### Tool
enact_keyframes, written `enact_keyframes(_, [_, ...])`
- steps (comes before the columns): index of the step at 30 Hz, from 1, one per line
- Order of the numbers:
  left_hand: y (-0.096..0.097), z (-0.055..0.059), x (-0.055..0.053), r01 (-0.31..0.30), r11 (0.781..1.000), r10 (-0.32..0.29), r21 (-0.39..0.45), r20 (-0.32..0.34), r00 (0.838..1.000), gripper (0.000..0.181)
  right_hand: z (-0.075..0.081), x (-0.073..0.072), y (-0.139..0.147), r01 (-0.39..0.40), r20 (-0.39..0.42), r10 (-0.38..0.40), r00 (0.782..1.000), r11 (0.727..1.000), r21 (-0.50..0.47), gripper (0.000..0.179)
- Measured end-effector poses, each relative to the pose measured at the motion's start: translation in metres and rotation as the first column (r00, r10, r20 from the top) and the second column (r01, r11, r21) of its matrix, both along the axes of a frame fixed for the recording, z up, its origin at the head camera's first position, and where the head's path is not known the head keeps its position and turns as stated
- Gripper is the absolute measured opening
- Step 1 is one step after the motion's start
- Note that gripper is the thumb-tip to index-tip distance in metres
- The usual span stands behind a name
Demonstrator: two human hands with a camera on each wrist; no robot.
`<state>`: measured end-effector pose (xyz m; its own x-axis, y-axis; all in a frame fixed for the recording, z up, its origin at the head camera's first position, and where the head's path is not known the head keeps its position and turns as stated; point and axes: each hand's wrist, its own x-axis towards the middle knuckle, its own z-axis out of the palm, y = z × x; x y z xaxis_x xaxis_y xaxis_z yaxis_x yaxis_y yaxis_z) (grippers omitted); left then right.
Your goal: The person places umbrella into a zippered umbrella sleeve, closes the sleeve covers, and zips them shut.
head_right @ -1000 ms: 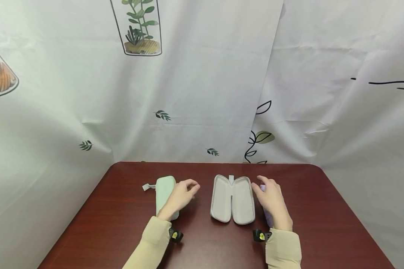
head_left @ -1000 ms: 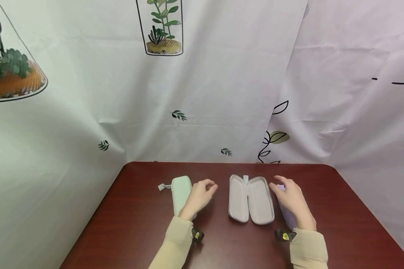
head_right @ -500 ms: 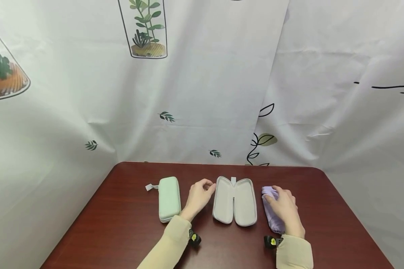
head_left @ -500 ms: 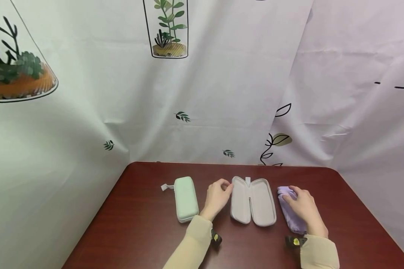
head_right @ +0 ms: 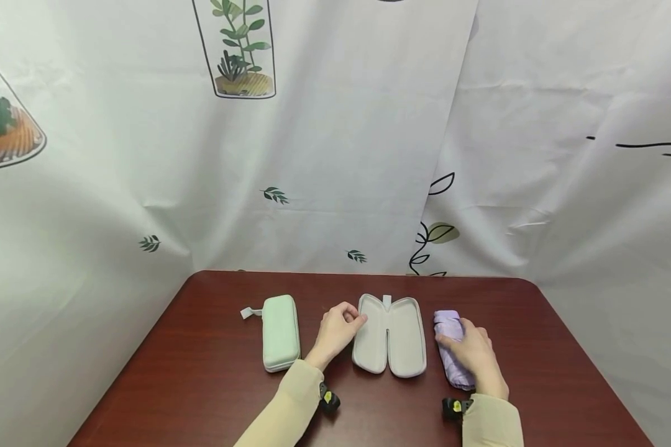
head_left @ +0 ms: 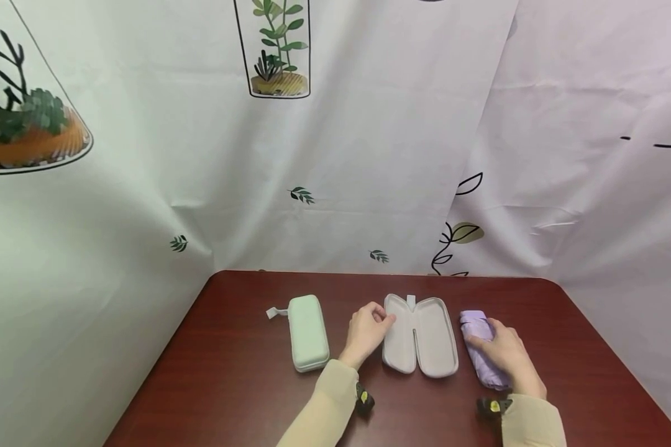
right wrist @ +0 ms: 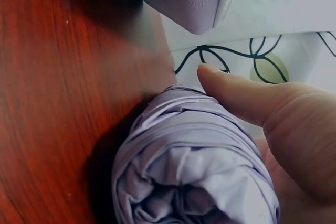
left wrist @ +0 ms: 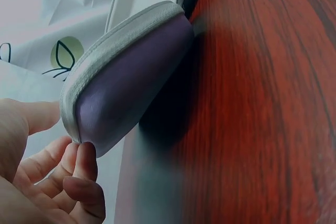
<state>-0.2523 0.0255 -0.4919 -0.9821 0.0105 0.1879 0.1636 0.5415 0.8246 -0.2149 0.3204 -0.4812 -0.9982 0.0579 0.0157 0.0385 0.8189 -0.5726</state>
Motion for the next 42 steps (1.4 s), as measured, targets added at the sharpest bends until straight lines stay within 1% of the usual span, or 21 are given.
enact_keyframes(6, [0.003, 0.0, 0.0, 0.001, 1.0, -0.001, 0.014, 0.008, 1.0, 0.019, 0.001, 0.001, 0.001, 0.016, 0.015, -0.016, 1.0, 1.0, -0.008, 0.09])
enact_keyframes(11, [0.003, -0.002, 0.0, -0.004, 0.999, 0.004, 0.039, 0.006, 1.0, 0.015, 0.002, 0.002, -0.001, 0.048, 0.085, -0.043, 0.995, 0.997, -0.056, 0.106])
enact_keyframes(13, [0.002, -0.003, 0.001, -0.006, 0.999, 0.005, 0.05, 0.01, 1.0, 0.015, 0.002, 0.002, -0.002, 0.057, 0.109, -0.05, 0.993, 0.996, -0.062, 0.11])
enact_keyframes(20, [0.002, -0.007, 0.0, -0.013, 0.997, 0.01, 0.073, 0.044, 0.999, 0.016, 0.002, 0.006, -0.006, 0.054, 0.129, -0.051, 0.99, 0.998, -0.019, 0.113])
enact_keyframes(24, [0.001, -0.008, 0.001, -0.035, 0.996, 0.029, 0.084, 0.066, 0.997, 0.015, 0.001, 0.008, -0.008, 0.066, 0.119, -0.064, 0.991, 0.998, -0.008, 0.111])
enact_keyframes(29, [0.0, -0.01, 0.0, -0.05, 0.996, 0.044, 0.08, 0.078, 0.996, 0.014, -0.001, 0.006, -0.008, 0.095, 0.117, -0.093, 0.989, 0.995, -0.01, 0.104])
enact_keyframes(34, [0.0, -0.013, -0.002, -0.051, 0.995, 0.044, 0.086, 0.081, 0.996, 0.012, -0.002, 0.006, -0.007, 0.118, 0.104, -0.115, 0.988, 0.993, -0.027, 0.097])
enact_keyframes(42, [0.0, -0.015, -0.003, -0.05, 0.993, 0.042, 0.107, 0.073, 0.996, 0.011, -0.001, 0.005, -0.005, 0.127, 0.064, -0.124, 0.99, 0.991, -0.04, 0.088])
